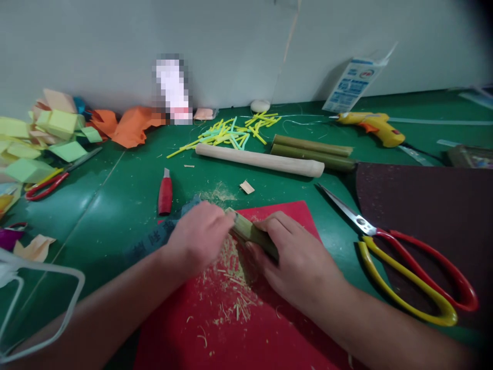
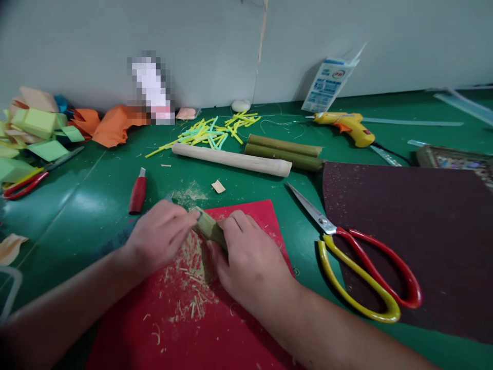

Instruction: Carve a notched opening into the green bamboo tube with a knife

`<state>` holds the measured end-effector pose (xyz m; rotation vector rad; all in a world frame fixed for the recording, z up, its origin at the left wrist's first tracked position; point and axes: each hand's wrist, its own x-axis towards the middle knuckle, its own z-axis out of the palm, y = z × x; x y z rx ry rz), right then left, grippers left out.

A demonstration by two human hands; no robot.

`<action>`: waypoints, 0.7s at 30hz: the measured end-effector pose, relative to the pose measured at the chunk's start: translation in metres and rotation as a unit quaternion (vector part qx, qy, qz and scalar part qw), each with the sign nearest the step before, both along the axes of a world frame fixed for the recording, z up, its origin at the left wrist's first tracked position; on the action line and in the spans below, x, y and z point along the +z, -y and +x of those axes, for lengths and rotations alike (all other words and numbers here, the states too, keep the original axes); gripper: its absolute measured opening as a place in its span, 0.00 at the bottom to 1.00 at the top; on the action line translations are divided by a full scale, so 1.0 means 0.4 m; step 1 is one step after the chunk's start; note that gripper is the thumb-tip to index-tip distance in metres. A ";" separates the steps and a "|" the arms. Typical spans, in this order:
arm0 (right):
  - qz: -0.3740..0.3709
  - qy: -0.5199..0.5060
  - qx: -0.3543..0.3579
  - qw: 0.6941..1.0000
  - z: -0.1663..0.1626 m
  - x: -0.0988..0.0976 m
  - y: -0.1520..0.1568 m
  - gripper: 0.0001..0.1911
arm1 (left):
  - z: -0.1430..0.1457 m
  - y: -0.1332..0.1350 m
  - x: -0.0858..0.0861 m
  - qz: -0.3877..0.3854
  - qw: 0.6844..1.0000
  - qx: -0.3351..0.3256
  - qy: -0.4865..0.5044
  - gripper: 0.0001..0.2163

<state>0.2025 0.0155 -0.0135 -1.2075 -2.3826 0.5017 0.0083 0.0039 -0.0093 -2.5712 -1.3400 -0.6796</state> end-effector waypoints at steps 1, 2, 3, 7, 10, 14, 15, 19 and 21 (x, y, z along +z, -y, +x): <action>-0.001 0.000 0.000 1.000 0.000 0.000 0.000 0.07 | -0.001 -0.001 0.001 0.005 1.000 0.007 0.000 0.11; -0.002 0.000 0.000 1.000 0.000 0.001 0.000 0.07 | -0.002 -0.001 0.001 0.008 1.000 0.012 0.003 0.11; -0.004 0.000 0.000 1.000 0.000 0.001 0.000 0.07 | -0.002 0.000 0.001 0.008 1.000 0.009 0.005 0.11; -0.015 -0.003 -0.005 1.000 -0.001 0.003 0.000 0.06 | -0.003 0.003 0.002 0.013 1.000 -0.009 0.005 0.10; -0.019 -0.004 -0.005 1.000 0.001 0.003 0.001 0.06 | -0.002 0.005 0.002 0.011 1.000 0.002 0.007 0.10; -0.016 0.000 -0.008 1.000 0.002 0.000 0.001 0.06 | -0.002 0.003 0.005 0.004 1.000 -0.020 0.012 0.09; -0.009 0.003 -0.011 1.000 0.002 0.000 0.001 0.06 | -0.002 0.002 0.005 0.005 1.000 -0.012 0.015 0.09; 0.009 0.018 -0.017 1.000 0.001 0.003 0.003 0.05 | -0.004 -0.001 0.008 -0.013 1.000 -0.001 0.017 0.09; 0.017 0.024 -0.017 0.999 0.000 0.005 0.004 0.05 | -0.005 -0.001 0.008 -0.015 1.000 0.000 0.016 0.10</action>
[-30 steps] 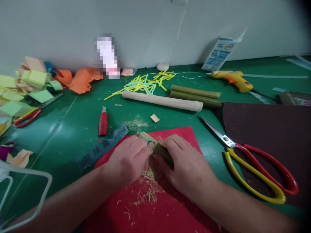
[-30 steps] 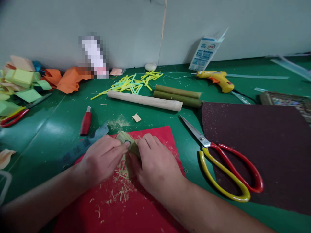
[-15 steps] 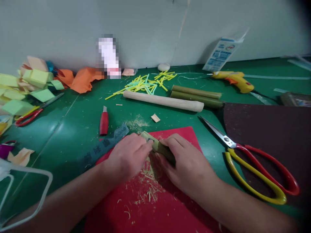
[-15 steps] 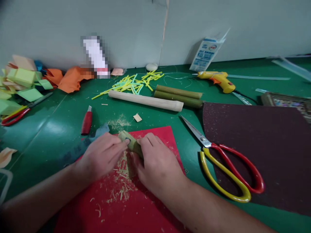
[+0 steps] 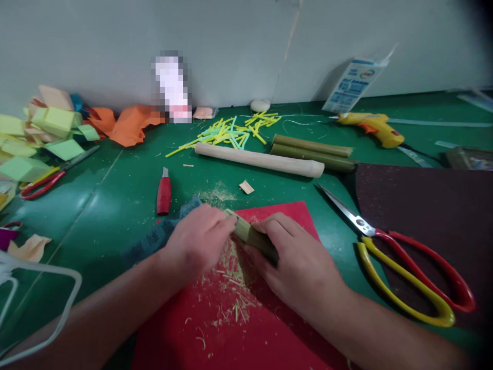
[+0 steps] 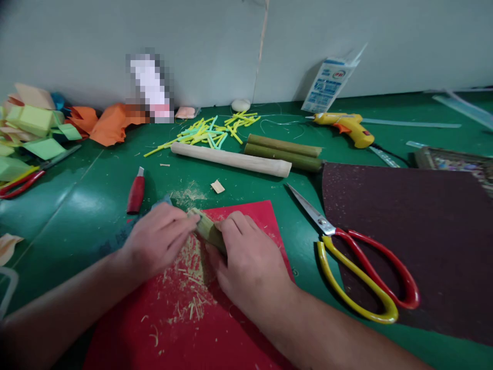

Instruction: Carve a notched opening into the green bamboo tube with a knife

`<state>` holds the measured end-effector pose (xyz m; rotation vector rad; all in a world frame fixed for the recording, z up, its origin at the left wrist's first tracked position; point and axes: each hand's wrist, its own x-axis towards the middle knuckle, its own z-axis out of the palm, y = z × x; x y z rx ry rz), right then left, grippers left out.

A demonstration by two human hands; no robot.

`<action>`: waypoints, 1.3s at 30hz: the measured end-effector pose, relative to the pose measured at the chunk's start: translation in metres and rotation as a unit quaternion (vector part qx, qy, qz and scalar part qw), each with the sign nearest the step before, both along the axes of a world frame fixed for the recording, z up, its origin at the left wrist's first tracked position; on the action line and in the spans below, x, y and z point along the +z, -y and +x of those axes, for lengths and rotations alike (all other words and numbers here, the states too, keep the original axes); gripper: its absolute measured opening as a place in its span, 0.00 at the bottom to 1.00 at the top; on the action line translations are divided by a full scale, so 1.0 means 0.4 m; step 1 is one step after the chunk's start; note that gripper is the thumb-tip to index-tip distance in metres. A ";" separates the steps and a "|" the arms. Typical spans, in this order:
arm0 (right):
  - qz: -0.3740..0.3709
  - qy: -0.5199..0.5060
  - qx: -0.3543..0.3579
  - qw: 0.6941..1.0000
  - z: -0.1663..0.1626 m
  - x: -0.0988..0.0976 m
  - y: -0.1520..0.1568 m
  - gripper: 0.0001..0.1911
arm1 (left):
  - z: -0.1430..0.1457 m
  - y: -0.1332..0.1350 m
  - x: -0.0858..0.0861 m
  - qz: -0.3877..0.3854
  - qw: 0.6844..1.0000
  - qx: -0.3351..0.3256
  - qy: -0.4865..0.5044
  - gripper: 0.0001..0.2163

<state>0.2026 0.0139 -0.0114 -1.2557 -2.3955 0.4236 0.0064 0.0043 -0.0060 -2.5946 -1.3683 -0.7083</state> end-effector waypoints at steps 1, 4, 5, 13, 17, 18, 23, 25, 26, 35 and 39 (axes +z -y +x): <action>0.006 0.003 -0.001 1.000 -0.001 0.001 0.000 0.05 | 0.000 0.000 0.000 0.002 1.000 0.004 -0.002 0.10; 0.016 0.005 0.005 1.000 -0.003 0.003 -0.001 0.05 | 0.000 0.002 0.002 0.006 1.000 -0.001 -0.006 0.10; 0.016 0.005 0.005 1.000 -0.004 0.003 -0.001 0.04 | 0.000 0.002 0.003 0.005 1.000 -0.008 -0.007 0.10; 0.016 0.008 0.004 1.000 -0.006 0.006 -0.001 0.05 | -0.004 -0.001 0.009 0.002 1.000 -0.016 0.004 0.10; 0.029 0.005 0.003 1.000 -0.008 0.006 -0.002 0.05 | -0.006 -0.001 0.009 0.014 1.000 -0.005 0.003 0.10; 0.025 0.005 0.004 1.000 -0.008 0.006 -0.003 0.05 | -0.006 0.000 0.009 0.013 1.000 -0.009 0.004 0.09; 0.019 0.000 0.004 1.000 -0.008 0.004 -0.003 0.05 | 0.005 0.008 0.009 0.009 1.000 -0.014 0.011 0.09; 0.016 0.000 0.005 1.000 -0.007 0.003 -0.004 0.05 | 0.010 0.012 0.010 -0.001 1.000 -0.016 0.009 0.09; 0.010 0.000 0.005 1.000 -0.007 0.002 -0.004 0.05 | 0.011 0.014 0.010 -0.005 1.000 -0.022 0.010 0.09; 0.024 0.027 0.012 0.999 0.020 0.017 0.006 0.11 | -0.011 0.000 0.000 0.005 0.999 -0.019 0.042 0.08; 0.038 0.087 0.021 0.995 0.058 0.037 0.022 0.09 | -0.016 -0.002 -0.007 -0.006 0.999 -0.021 0.043 0.07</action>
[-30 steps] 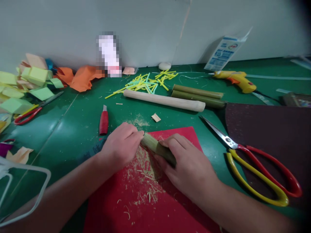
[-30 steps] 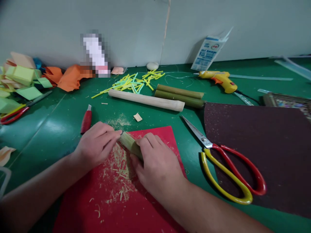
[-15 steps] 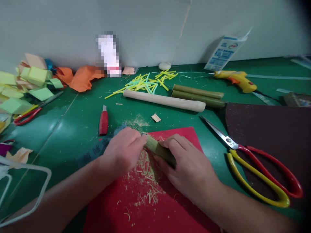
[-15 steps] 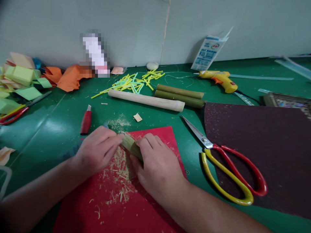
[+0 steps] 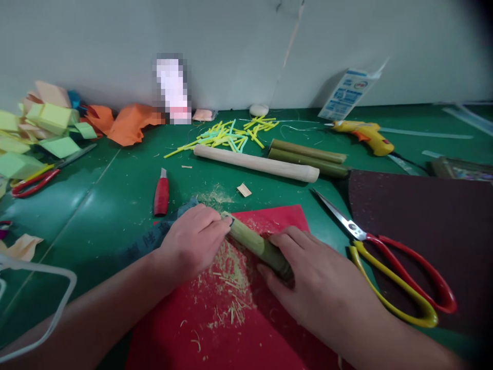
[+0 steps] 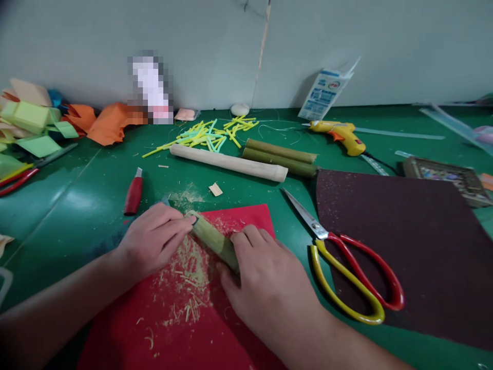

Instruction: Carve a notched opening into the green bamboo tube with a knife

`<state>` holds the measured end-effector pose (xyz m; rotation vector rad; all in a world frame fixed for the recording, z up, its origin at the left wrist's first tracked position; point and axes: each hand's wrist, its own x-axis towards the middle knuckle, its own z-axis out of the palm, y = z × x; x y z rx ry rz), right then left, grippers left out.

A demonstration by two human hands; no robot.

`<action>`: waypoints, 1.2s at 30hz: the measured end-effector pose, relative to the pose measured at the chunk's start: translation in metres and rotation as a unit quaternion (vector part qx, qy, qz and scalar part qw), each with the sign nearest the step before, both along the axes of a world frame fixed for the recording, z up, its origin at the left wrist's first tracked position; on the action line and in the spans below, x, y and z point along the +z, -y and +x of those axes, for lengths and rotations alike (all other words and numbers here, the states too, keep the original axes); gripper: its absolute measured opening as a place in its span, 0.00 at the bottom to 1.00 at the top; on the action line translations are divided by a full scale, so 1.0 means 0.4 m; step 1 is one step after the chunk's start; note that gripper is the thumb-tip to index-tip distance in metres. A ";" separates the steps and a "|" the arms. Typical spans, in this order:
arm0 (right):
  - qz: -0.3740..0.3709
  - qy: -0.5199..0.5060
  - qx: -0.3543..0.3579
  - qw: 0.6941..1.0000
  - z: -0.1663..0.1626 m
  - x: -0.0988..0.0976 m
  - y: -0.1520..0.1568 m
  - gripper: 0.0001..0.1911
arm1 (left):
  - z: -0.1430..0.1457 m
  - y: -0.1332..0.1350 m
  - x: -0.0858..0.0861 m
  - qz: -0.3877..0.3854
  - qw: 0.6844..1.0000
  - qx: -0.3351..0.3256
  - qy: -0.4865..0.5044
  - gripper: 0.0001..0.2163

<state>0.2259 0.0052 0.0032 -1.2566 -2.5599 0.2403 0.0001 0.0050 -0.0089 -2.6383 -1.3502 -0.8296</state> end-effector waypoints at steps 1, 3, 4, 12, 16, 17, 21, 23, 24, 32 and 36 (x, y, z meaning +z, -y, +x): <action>-0.001 0.007 0.002 1.000 0.008 0.003 0.003 0.09 | -0.002 -0.002 -0.001 -0.003 1.000 0.001 0.000 0.07; -0.013 0.005 0.001 1.000 0.018 0.004 0.005 0.08 | -0.007 -0.007 0.000 -0.012 1.000 0.008 0.003 0.08; -0.023 -0.001 -0.003 1.000 0.019 0.003 0.004 0.07 | -0.008 -0.010 0.002 -0.014 1.000 0.012 0.005 0.08; -0.050 -0.058 -0.043 0.996 -0.010 -0.023 -0.008 0.04 | 0.048 0.025 0.003 -0.009 1.000 -0.015 -0.014 0.09; -0.060 -0.084 -0.040 0.994 -0.013 -0.032 -0.005 0.05 | 0.060 0.040 -0.003 -0.033 0.999 -0.032 -0.026 0.09; -0.059 -0.084 -0.038 0.994 -0.014 -0.033 -0.005 0.05 | 0.056 0.036 -0.001 -0.028 0.999 -0.029 -0.023 0.09; -0.053 -0.067 -0.047 0.995 -0.022 -0.033 -0.005 0.06 | 0.049 0.022 0.014 0.003 1.000 -0.009 -0.013 0.09; -0.050 -0.062 -0.050 0.996 -0.029 -0.031 -0.003 0.07 | 0.055 0.026 0.020 0.005 1.000 -0.018 -0.014 0.09; -0.047 -0.060 -0.051 0.996 -0.033 -0.030 -0.001 0.07 | 0.058 0.029 0.022 0.005 1.000 -0.025 -0.014 0.09; -0.035 -0.044 -0.033 0.998 -0.032 -0.023 0.011 0.10 | 0.008 0.008 0.012 0.002 1.000 -0.003 -0.002 0.08; -0.066 -0.058 -0.020 0.996 -0.023 -0.025 0.012 0.10 | -0.002 0.008 0.010 -0.002 1.000 -0.012 0.010 0.08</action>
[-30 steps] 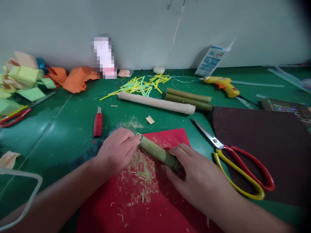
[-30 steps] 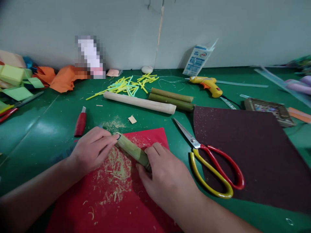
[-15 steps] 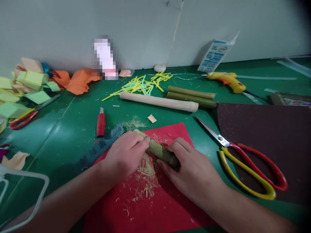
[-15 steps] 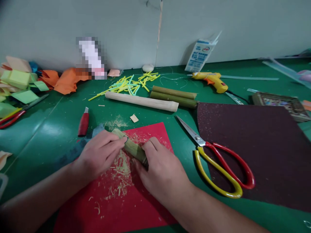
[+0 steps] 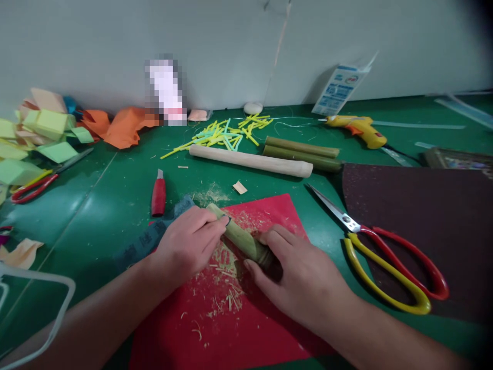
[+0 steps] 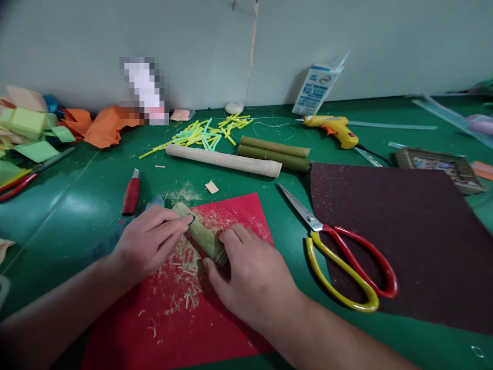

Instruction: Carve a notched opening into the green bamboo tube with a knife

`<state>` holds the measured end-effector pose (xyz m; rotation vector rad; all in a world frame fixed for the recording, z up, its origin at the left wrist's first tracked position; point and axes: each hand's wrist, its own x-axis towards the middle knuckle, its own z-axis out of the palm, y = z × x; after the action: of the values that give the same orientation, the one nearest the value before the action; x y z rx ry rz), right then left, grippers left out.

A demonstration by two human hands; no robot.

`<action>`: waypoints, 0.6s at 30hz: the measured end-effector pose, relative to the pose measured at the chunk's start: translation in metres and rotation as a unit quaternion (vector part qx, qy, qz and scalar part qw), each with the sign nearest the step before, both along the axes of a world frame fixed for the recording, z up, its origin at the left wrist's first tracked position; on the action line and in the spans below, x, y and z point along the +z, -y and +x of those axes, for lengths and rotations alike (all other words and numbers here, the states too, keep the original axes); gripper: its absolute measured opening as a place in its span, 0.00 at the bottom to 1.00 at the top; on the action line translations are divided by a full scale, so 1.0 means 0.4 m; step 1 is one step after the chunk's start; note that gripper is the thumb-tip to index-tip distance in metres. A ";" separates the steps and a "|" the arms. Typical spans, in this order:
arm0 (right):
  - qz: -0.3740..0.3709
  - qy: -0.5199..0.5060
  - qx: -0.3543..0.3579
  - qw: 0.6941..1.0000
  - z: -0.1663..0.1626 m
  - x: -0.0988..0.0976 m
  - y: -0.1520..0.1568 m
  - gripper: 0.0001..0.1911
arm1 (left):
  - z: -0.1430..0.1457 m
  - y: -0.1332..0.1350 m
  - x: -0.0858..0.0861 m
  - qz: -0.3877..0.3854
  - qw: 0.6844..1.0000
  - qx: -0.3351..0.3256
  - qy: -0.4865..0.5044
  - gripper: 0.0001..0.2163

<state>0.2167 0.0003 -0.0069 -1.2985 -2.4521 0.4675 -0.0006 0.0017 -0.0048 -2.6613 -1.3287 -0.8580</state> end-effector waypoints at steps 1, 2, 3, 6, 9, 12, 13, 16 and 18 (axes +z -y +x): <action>-0.005 -0.008 0.000 1.000 0.000 -0.002 -0.001 0.09 | 0.005 0.003 0.001 0.001 1.000 0.003 0.004 0.08; -0.007 -0.015 -0.001 1.000 0.000 -0.004 -0.003 0.09 | 0.012 0.007 0.001 0.001 1.000 0.006 0.006 0.08; -0.004 -0.022 -0.003 1.000 0.000 -0.007 -0.005 0.09 | 0.021 0.011 0.002 0.002 1.000 0.009 0.007 0.08; 0.013 -0.037 -0.007 0.999 -0.002 -0.013 -0.008 0.09 | 0.047 0.019 0.004 -0.014 1.000 -0.006 -0.013 0.09; 0.027 -0.045 -0.007 0.999 -0.003 -0.014 -0.008 0.09 | 0.055 0.016 0.003 -0.033 0.998 -0.022 -0.043 0.10; 0.035 -0.047 -0.009 0.998 -0.004 -0.011 -0.008 0.09 | 0.047 0.011 -0.003 -0.019 0.999 0.015 -0.035 0.10; 0.036 -0.048 -0.008 0.998 -0.005 -0.010 -0.009 0.09 | 0.045 0.011 -0.006 -0.017 0.999 0.019 -0.038 0.10; 0.038 -0.051 -0.008 0.998 -0.006 -0.011 -0.010 0.08 | 0.040 0.015 -0.015 -0.024 0.998 -0.012 -0.065 0.11; 0.038 -0.051 -0.009 0.998 -0.006 -0.013 -0.011 0.09 | 0.037 0.016 -0.016 -0.021 0.998 -0.014 -0.060 0.11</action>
<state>0.2144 0.0049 -0.0122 -1.2351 -2.3488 0.4199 0.0142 -0.0046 -0.0111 -2.7212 -1.2984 -0.6679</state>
